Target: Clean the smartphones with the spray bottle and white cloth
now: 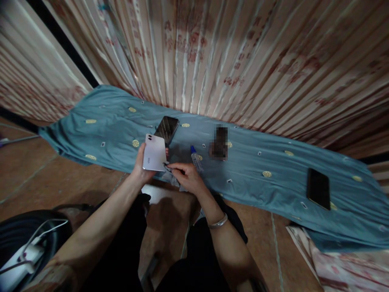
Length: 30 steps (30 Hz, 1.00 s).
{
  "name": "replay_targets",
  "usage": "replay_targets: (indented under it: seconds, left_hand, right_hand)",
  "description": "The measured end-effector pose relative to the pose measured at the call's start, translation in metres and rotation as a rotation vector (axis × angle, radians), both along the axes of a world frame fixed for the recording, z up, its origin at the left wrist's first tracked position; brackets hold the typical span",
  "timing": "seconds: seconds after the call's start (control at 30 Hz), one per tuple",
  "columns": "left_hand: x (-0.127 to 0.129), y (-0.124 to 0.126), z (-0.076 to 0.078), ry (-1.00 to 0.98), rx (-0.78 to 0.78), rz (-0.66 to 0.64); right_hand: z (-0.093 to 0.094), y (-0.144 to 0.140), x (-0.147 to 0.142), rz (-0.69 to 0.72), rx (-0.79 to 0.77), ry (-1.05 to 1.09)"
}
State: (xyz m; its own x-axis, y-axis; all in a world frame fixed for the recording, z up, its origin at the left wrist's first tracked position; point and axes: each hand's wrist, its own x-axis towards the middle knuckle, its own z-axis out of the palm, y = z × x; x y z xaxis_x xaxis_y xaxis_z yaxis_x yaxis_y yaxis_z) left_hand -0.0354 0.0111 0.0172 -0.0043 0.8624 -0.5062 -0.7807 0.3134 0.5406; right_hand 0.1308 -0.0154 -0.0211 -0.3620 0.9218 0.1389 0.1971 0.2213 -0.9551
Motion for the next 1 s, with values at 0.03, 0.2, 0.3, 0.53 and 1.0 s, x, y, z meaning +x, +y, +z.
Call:
replay_targets:
  seconds: [0.03,0.2,0.3,0.53,1.0]
  left_hand:
    - [0.000,0.000,0.000,0.022,-0.003,0.005]
    - [0.002,0.003,0.001,0.125,-0.038,0.065]
    - [0.003,0.004,0.002,0.177,-0.034,0.096]
    - [0.004,0.002,-0.010,0.339,0.050,0.104]
    - [0.007,0.001,-0.002,0.222,0.006,0.092]
  right_hand:
    - [0.000,-0.001,0.000,0.000,0.004,-0.007]
    - [0.000,-0.004,-0.002,-0.012,0.028,-0.069]
    - [-0.001,-0.006,-0.004,-0.021,0.044,-0.091]
    - [0.011,-0.012,-0.020,0.038,0.012,-0.093]
    - [0.016,-0.011,-0.021,-0.080,0.087,-0.040]
